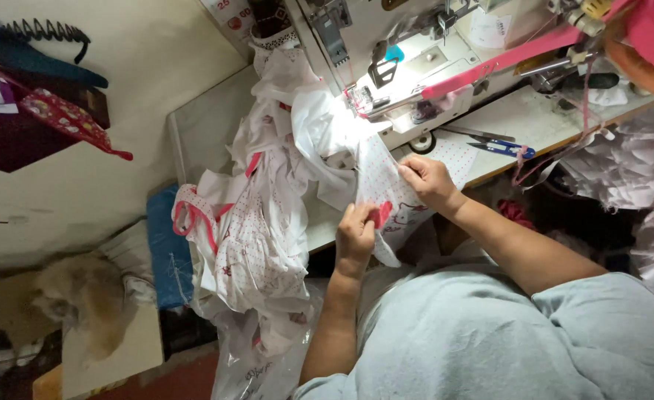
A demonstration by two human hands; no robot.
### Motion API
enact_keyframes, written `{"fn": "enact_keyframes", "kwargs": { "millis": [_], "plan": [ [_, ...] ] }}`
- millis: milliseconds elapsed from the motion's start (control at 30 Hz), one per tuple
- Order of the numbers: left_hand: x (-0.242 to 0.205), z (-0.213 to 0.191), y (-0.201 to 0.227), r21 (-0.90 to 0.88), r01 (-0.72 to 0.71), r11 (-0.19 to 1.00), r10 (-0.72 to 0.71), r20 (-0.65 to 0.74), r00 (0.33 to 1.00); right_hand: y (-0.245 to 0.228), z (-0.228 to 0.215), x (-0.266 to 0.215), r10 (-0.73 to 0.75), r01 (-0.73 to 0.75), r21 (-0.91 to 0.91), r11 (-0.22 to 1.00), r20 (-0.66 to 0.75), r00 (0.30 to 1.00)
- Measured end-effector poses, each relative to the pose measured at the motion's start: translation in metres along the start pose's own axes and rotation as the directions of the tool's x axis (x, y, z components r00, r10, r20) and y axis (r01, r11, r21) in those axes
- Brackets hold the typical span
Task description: Sorting and unfolding small white fabric garments at a sewing workstation
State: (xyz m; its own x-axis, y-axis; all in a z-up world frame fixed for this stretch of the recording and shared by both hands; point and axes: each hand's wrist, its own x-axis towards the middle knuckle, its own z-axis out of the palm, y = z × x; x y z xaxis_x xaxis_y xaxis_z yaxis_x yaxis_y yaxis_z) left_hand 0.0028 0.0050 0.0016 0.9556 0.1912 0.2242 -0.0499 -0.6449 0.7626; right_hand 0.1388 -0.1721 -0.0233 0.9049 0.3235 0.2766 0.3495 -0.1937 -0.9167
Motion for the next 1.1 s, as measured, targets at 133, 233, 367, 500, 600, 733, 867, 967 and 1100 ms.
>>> {"fn": "enact_keyframes", "kwargs": {
  "millis": [133,233,367,500,600,733,867,967,1100],
  "plan": [
    [0.009,-0.009,-0.001,-0.020,-0.031,0.999,0.030,-0.062,0.998,-0.020,-0.007,-0.003,-0.009,0.008,0.020,1.000,0.015,1.000],
    [0.015,-0.017,-0.002,-0.022,-0.015,1.000,0.013,-0.106,0.994,-0.031,-0.008,-0.004,-0.007,0.007,0.028,1.000,0.017,1.000],
    [0.038,-0.037,0.014,0.038,-0.017,0.999,0.024,-0.177,0.984,-0.032,-0.007,-0.001,-0.016,0.015,0.046,0.999,0.021,1.000],
    [0.072,-0.052,0.021,0.200,-0.151,0.968,0.202,-0.269,0.942,-0.016,-0.003,0.007,-0.063,0.063,0.039,0.997,0.004,0.998],
    [0.109,-0.057,0.011,0.379,-0.167,0.910,0.292,-0.301,0.908,-0.015,0.001,0.015,-0.070,0.070,0.043,0.997,-0.012,0.997],
    [0.166,-0.051,-0.018,0.600,-0.124,0.790,0.396,-0.346,0.851,-0.020,0.003,0.027,-0.081,0.082,0.048,0.995,-0.006,0.997],
    [0.168,-0.048,0.027,0.652,0.054,0.756,0.192,-0.300,0.934,-0.017,0.013,0.031,-0.079,0.081,0.094,0.992,-0.020,0.997],
    [0.142,-0.020,0.048,0.678,0.026,0.734,0.230,-0.285,0.930,-0.022,0.016,0.034,-0.077,0.081,0.165,0.983,-0.030,0.997],
    [0.131,-0.013,0.043,0.732,0.098,0.675,0.115,-0.235,0.965,-0.075,0.013,0.032,-0.061,0.074,0.332,0.940,-0.048,0.997]
  ]
}}
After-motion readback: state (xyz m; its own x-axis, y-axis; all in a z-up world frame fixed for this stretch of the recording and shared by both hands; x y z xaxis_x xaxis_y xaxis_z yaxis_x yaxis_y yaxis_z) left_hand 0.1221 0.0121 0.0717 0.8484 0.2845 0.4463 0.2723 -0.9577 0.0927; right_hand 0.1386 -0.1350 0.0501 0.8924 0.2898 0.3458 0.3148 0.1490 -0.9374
